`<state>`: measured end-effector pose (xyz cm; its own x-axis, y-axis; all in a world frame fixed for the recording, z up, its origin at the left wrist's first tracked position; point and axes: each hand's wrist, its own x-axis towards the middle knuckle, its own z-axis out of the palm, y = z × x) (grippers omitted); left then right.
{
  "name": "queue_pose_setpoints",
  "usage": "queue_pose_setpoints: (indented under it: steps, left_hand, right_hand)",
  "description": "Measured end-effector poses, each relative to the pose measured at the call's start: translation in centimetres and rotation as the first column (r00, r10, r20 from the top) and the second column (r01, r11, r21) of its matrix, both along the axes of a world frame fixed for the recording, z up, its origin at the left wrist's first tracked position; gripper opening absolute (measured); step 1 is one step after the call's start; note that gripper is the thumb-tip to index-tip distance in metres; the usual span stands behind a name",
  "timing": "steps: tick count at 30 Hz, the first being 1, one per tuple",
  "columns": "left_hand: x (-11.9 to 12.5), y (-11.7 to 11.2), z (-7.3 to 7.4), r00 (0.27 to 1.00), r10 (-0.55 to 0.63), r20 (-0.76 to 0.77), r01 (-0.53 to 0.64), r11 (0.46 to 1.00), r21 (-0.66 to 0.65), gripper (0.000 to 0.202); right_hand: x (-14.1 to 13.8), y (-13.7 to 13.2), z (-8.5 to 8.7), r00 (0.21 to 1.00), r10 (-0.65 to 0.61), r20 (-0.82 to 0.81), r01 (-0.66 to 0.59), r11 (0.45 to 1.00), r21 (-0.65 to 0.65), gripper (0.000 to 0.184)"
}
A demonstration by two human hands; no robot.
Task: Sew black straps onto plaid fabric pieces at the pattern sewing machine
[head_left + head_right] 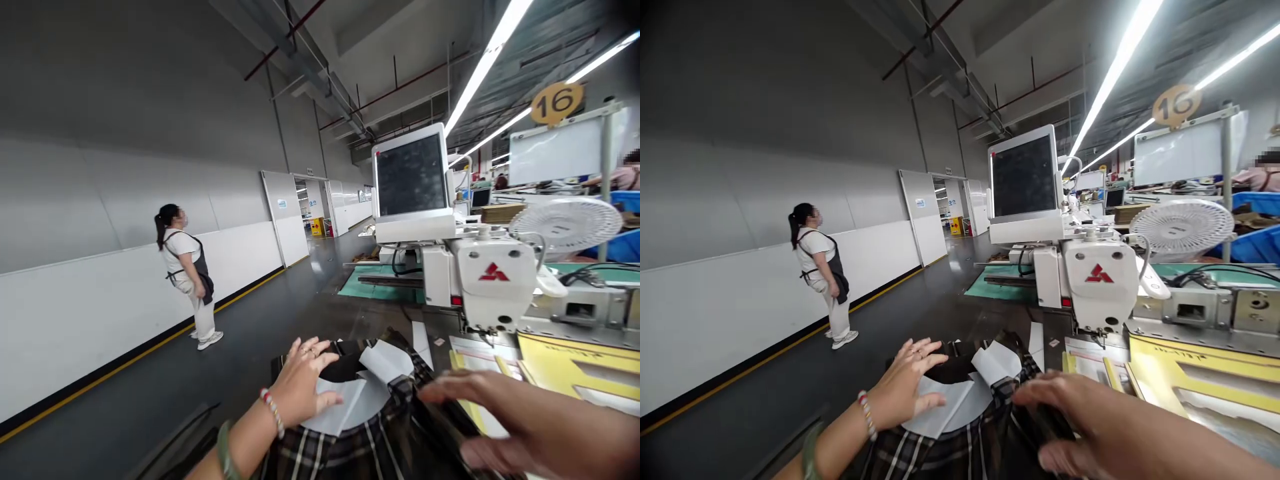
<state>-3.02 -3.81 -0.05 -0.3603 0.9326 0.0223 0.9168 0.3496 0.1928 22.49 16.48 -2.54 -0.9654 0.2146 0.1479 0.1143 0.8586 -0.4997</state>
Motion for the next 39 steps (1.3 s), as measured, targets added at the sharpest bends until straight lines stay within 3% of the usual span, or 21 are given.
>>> queue_pose_setpoints:
  steps: [3,8,11,14,19,24,27,29,30,32,33,36,39]
  left_hand:
    - [-1.1,2.0,-2.4,0.998,0.010,0.054,-0.003,0.992,-0.127,0.084]
    - [1.8,2.0,-7.3,0.977,-0.138,0.160,0.162,0.976,-0.144,0.099]
    - [4.3,2.0,-8.8,0.965,-0.184,0.188,0.197,0.979,-0.050,0.099]
    - [5.6,2.3,-8.7,0.968,-0.130,0.213,0.113,0.989,0.093,0.088]
    - [5.4,3.5,-6.9,0.974,0.104,0.201,-0.143,0.971,0.191,0.027]
    - [5.6,4.0,-6.4,0.970,0.114,0.213,-0.147,0.978,0.147,0.021]
    - [6.5,3.7,-7.3,0.992,0.020,0.125,-0.053,0.962,0.267,0.019]
    - [7.2,3.3,-8.4,0.995,-0.087,-0.046,0.098,0.902,0.420,0.016]
    - [7.5,3.0,-9.0,0.981,-0.121,-0.151,0.179,0.863,0.472,0.015]
    - [7.9,2.3,-10.0,0.928,-0.149,-0.342,0.311,0.815,0.489,0.017]
    - [8.0,1.9,-10.4,0.899,-0.152,-0.411,0.353,0.807,0.473,0.020]
    - [7.7,0.7,-11.0,0.837,-0.196,-0.510,0.451,0.776,0.441,0.023]
    - [7.1,-0.2,-10.7,0.828,-0.239,-0.506,0.499,0.726,0.473,0.023]
  right_hand:
    - [-2.1,-0.5,2.3,0.994,0.094,0.047,-0.088,0.990,-0.115,0.057]
    - [-4.2,-1.4,0.9,0.994,0.075,-0.079,-0.080,0.994,-0.069,0.054]
    - [-4.8,-2.2,0.1,0.998,0.053,-0.019,-0.053,0.999,-0.009,0.053]
    - [-4.8,-3.0,-1.3,0.992,-0.005,0.126,-0.003,0.998,0.063,0.053]
    - [-3.3,-3.2,-3.4,0.990,-0.095,0.107,0.089,0.994,0.059,0.045]
    - [-2.6,-3.1,-2.6,0.980,-0.105,0.170,0.103,0.995,0.017,0.031]
    - [-3.6,-3.0,-3.1,0.989,-0.136,0.053,0.127,0.981,0.147,0.048]
    - [-4.4,-2.8,-4.1,0.990,-0.085,-0.112,0.112,0.960,0.258,0.053]
    - [-4.6,-2.7,-4.8,0.982,-0.040,-0.187,0.095,0.950,0.297,0.045]
    - [-4.5,-2.5,-6.0,0.963,0.042,-0.268,0.054,0.938,0.342,0.019]
    - [-4.2,-2.4,-6.4,0.957,0.074,-0.279,0.032,0.933,0.359,0.016]
    - [-2.9,-2.6,-6.7,0.950,0.086,-0.300,0.052,0.904,0.425,0.026]
    - [-2.1,-2.9,-6.5,0.923,0.069,-0.379,0.141,0.856,0.498,0.035]
